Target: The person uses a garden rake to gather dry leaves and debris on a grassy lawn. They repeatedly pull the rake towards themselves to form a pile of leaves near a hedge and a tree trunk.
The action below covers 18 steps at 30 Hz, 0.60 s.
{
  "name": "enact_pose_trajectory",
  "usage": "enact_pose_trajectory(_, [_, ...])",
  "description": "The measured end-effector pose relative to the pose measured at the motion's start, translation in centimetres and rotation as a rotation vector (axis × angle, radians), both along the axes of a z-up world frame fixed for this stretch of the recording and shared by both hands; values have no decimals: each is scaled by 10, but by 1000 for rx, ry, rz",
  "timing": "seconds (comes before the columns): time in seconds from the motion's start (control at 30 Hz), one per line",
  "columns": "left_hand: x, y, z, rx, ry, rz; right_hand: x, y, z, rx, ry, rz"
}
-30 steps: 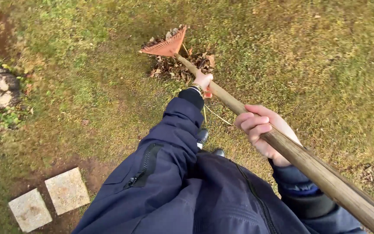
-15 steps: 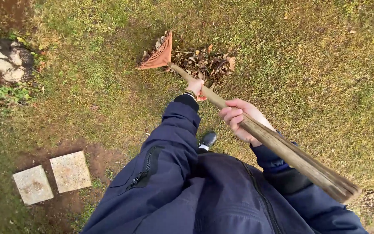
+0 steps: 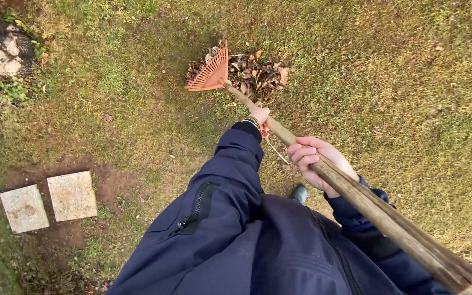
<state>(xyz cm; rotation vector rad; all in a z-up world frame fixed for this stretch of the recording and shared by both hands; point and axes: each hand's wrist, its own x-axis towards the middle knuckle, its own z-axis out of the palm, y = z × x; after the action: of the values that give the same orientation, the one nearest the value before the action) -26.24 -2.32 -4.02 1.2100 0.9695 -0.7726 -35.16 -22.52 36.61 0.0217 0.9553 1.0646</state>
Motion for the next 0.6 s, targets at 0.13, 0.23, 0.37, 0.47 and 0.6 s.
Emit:
enact_pose_trajectory(0.13, [-28, -77, 34, 79, -65, -9, -21, -66, 33, -93, -17, 3])
enact_pose_trajectory(0.23, [-52, -114, 95, 56, -61, -45, -38, -99, 59, -130, -33, 6])
enact_pose_trajectory(0.37, [-69, -154, 137, 48, -87, -58, -59, -136, 84, -160, -45, -8])
enact_pose_trajectory(0.47, [-74, -169, 154, 10, -95, -46, -72, -148, 110, -151, -77, -2])
enact_pose_trajectory(0.6, [-81, -171, 183, 15, -162, 14, -83, -151, 140, -141, -157, 0])
